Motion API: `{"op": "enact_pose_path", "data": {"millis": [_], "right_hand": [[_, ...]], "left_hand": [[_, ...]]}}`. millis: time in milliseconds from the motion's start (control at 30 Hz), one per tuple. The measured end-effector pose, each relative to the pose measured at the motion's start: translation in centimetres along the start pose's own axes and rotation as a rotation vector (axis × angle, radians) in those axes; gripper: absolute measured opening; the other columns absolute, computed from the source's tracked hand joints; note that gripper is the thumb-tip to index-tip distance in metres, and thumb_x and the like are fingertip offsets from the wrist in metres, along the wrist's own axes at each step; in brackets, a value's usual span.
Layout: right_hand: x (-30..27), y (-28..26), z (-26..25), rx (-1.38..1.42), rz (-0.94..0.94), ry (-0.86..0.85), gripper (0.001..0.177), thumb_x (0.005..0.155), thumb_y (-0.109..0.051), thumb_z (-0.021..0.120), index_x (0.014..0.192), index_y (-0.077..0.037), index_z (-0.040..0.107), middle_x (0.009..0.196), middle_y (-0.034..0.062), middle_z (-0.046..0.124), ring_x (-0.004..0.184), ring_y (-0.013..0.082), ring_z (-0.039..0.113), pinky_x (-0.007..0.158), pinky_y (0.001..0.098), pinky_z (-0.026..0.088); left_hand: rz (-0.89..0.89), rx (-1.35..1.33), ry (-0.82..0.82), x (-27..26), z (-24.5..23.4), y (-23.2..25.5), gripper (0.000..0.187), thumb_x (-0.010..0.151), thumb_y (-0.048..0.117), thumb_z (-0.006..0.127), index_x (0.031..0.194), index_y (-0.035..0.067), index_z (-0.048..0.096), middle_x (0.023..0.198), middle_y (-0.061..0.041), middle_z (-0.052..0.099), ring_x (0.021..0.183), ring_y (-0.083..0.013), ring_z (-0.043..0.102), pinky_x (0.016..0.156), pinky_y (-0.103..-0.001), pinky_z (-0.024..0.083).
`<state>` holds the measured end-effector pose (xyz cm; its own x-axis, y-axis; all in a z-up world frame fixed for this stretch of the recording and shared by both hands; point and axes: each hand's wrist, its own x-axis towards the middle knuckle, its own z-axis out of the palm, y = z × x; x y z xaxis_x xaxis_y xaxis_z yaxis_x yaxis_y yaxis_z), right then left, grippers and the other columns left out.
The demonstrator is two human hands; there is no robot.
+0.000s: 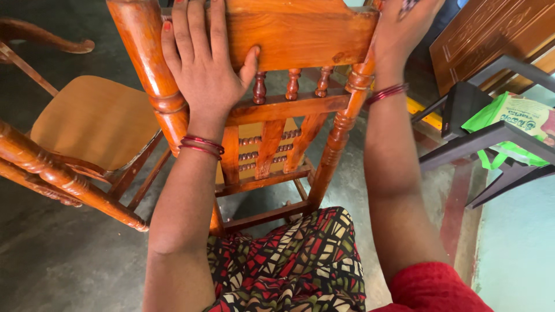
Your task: The person wipes the backrest of a wooden chair with a patterned cloth. They hold the chair with one hand and wipe the vertical spindles and horizontal rails with the other hand, moving from top to bottom and side to side.
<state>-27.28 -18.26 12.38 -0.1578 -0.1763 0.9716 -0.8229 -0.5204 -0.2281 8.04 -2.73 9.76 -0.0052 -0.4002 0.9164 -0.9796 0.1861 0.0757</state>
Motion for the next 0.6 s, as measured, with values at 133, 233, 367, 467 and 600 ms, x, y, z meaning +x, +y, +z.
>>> {"op": "enact_pose_path", "data": {"millis": [133, 233, 367, 467, 600], "right_hand": [[-5.4, -3.4, -1.9, 0.075, -0.037, -0.012, 0.049, 0.114, -0.026, 0.063, 0.153, -0.005, 0.04, 0.151, 0.0204, 0.039, 0.138, 0.038, 0.048, 0.117, 0.0438, 0.043], [-7.6, -4.8, -3.6, 0.106, 0.027, -0.074, 0.043, 0.114, -0.026, 0.06, 0.151, -0.009, 0.044, 0.151, 0.0189, 0.039, 0.139, 0.0372, 0.052, 0.114, 0.0436, 0.046], [-11.6, -5.2, -5.1, 0.044, 0.061, -0.129, 0.043, 0.114, -0.02, 0.059, 0.151, -0.006, 0.043, 0.152, 0.0216, 0.036, 0.141, 0.0406, 0.049, 0.119, 0.0488, 0.044], [-16.1, -4.4, -6.2, 0.045, 0.102, -0.165, 0.041, 0.112, -0.016, 0.057, 0.149, -0.006, 0.045, 0.152, 0.0237, 0.036, 0.139, 0.0428, 0.048, 0.119, 0.0501, 0.042], [-22.8, -2.9, -7.6, 0.057, 0.123, -0.163, 0.044, 0.108, -0.016, 0.058, 0.148, -0.003, 0.044, 0.15, 0.0259, 0.036, 0.137, 0.0442, 0.047, 0.118, 0.0508, 0.04]], "left_hand": [[0.002, 0.009, -0.007, 0.0, 0.6, -0.2, 0.074, 0.106, 0.052, 0.057, 0.161, 0.005, 0.043, 0.162, -0.021, 0.039, 0.152, -0.0415, 0.03, 0.124, -0.058, 0.021], [0.009, 0.007, -0.027, 0.0, 0.9, -0.3, 0.074, 0.106, 0.052, 0.058, 0.161, 0.004, 0.043, 0.163, -0.024, 0.037, 0.152, -0.0436, 0.03, 0.124, -0.059, 0.021], [0.014, 0.015, -0.037, -0.6, 1.0, -0.4, 0.074, 0.104, 0.049, 0.058, 0.159, 0.002, 0.045, 0.162, -0.026, 0.037, 0.151, -0.0458, 0.03, 0.124, -0.06, 0.021], [0.022, 0.019, -0.038, -0.7, 1.0, -0.4, 0.071, 0.106, 0.049, 0.058, 0.156, 0.001, 0.045, 0.161, -0.027, 0.037, 0.15, -0.047, 0.029, 0.123, -0.061, 0.02], [0.028, 0.017, -0.046, -0.7, 0.7, -0.3, 0.069, 0.103, 0.048, 0.057, 0.153, 0.0, 0.046, 0.16, -0.028, 0.038, 0.149, -0.0477, 0.029, 0.123, -0.062, 0.019]]}}
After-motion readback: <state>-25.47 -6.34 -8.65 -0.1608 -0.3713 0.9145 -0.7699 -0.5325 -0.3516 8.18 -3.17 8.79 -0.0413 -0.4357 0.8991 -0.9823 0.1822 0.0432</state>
